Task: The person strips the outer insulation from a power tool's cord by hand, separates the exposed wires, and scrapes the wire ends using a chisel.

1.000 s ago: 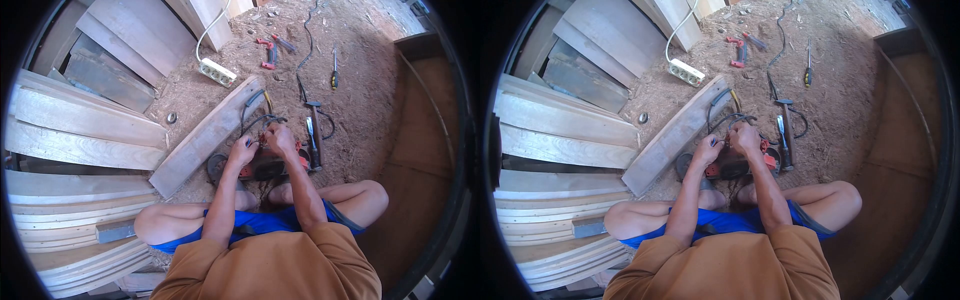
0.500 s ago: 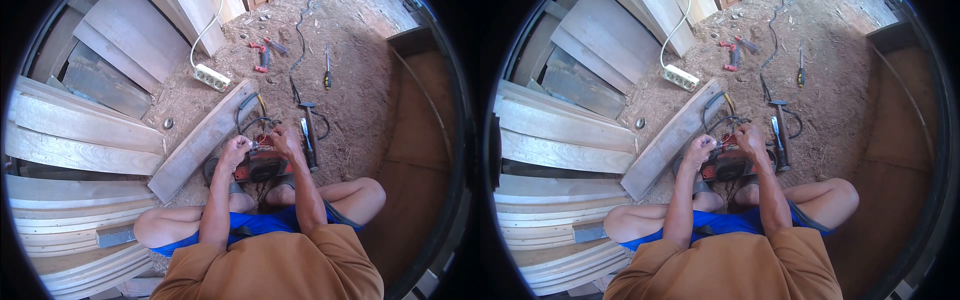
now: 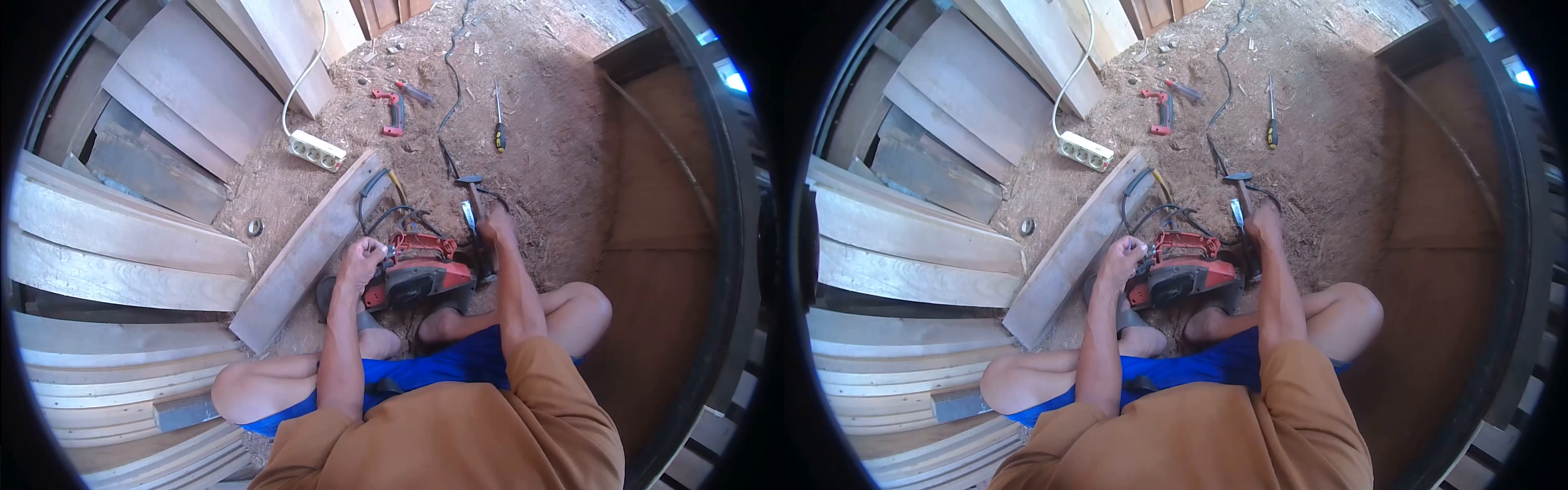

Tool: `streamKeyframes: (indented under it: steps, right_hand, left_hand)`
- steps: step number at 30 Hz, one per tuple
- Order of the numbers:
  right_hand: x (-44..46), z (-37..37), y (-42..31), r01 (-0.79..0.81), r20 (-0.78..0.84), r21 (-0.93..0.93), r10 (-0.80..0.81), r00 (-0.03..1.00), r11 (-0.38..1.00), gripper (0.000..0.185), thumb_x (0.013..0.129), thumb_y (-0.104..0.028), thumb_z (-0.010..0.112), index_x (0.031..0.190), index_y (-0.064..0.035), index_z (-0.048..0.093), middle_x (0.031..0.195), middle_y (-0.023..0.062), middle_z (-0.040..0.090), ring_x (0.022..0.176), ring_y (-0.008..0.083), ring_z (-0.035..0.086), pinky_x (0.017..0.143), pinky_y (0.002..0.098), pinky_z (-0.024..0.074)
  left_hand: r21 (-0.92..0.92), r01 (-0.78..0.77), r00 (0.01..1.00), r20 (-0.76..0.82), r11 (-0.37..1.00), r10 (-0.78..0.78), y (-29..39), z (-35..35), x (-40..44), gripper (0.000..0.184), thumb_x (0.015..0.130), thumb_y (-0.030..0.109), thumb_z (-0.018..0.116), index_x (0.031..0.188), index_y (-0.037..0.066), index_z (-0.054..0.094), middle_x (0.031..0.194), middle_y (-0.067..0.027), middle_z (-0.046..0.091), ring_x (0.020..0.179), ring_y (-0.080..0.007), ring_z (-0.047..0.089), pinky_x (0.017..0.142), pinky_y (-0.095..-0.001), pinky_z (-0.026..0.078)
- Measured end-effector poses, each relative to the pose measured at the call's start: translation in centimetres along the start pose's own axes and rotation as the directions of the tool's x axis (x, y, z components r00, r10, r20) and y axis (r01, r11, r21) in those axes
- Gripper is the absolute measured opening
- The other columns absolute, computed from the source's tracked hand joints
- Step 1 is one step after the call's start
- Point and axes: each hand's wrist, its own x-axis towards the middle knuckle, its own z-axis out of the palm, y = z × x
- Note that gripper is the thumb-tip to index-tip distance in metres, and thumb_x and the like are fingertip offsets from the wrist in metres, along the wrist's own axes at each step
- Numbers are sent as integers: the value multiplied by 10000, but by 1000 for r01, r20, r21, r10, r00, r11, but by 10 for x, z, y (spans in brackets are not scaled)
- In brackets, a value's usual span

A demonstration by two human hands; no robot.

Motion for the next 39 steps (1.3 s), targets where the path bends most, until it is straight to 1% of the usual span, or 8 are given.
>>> streamKeyframes:
  steps: [6, 18, 23, 27, 31, 35, 37, 39]
  right_hand:
    - [-35, 27, 9, -89, 32, -15, 89, 996, 996, 747, 663, -341, 880, 1235, 63, 620, 1236, 289, 668, 1191, 419, 643, 1005, 470, 539]
    - [9, 54, 37, -55, -79, 254, 77, 994, 966, 418, 744, -205, 718, 1075, 50, 713, 1099, 294, 714, 1064, 415, 705, 911, 489, 560]
    - [6, -22, 31, -220, -99, 227, 247, 964, 949, 446, 782, -209, 715, 1175, 0, 688, 1214, 255, 692, 1151, 406, 672, 980, 470, 539]
    - [43, -34, 95, -368, -197, 318, 441, 875, 874, 431, 840, -245, 710, 1214, -34, 681, 1255, 235, 684, 1183, 377, 667, 990, 478, 537]
    - [42, -34, 112, -605, -433, 124, 592, 680, 786, 523, 860, -284, 719, 1336, -96, 611, 1337, 206, 649, 1188, 375, 664, 983, 477, 540]
    - [11, -49, 51, -370, -569, -7, 300, 766, 929, 444, 850, -283, 705, 1213, -29, 680, 1181, 242, 706, 1061, 357, 710, 894, 451, 553]
    - [60, -27, 51, 115, -284, 132, -73, 956, 985, 294, 875, -264, 629, 1002, -26, 746, 926, 171, 745, 933, 282, 728, 848, 432, 543]
    - [17, -32, -1, 340, -317, 363, -229, 921, 868, 281, 852, -242, 617, 879, 17, 725, 745, 143, 696, 791, 230, 694, 743, 389, 525]
  left_hand:
    - [-5, 13, 1000, -23, 1000, -13, -3, -1, 0, 107, 935, 156, 716, 935, 63, 663, 785, 48, 616, 658, -17, 485, 567, -208, 369]
    - [-51, 24, 1000, -14, 998, -25, -5, 0, 2, 133, 932, 167, 718, 944, 50, 654, 806, 16, 646, 684, -43, 536, 608, -215, 423]
    - [-47, 32, 999, -3, 998, -33, -6, -3, 3, 128, 934, 156, 714, 960, 49, 649, 817, 7, 657, 708, -48, 567, 631, -219, 450]
    - [-63, 17, 1000, 2, 998, -17, -7, -6, 0, 131, 933, 150, 717, 971, 47, 646, 836, -1, 670, 725, -54, 590, 654, -225, 475]
    - [-34, 17, 1000, 6, 999, -17, -13, -9, 4, 129, 932, 147, 717, 968, 45, 646, 856, -5, 674, 746, -56, 586, 687, -227, 485]
    - [-16, -14, 1000, 18, 1000, 15, -16, -7, 7, 131, 935, 142, 712, 991, 37, 655, 876, -3, 675, 768, -56, 584, 705, -228, 480]
    - [8, -28, 1000, 9, 1000, 28, -18, -7, 9, 139, 937, 141, 712, 1007, 33, 661, 885, 0, 673, 776, -56, 582, 710, -227, 474]
    - [-20, -51, 998, 26, 998, 52, -20, -7, 6, 146, 939, 140, 712, 1019, 28, 664, 887, 4, 670, 784, -55, 579, 717, -227, 471]
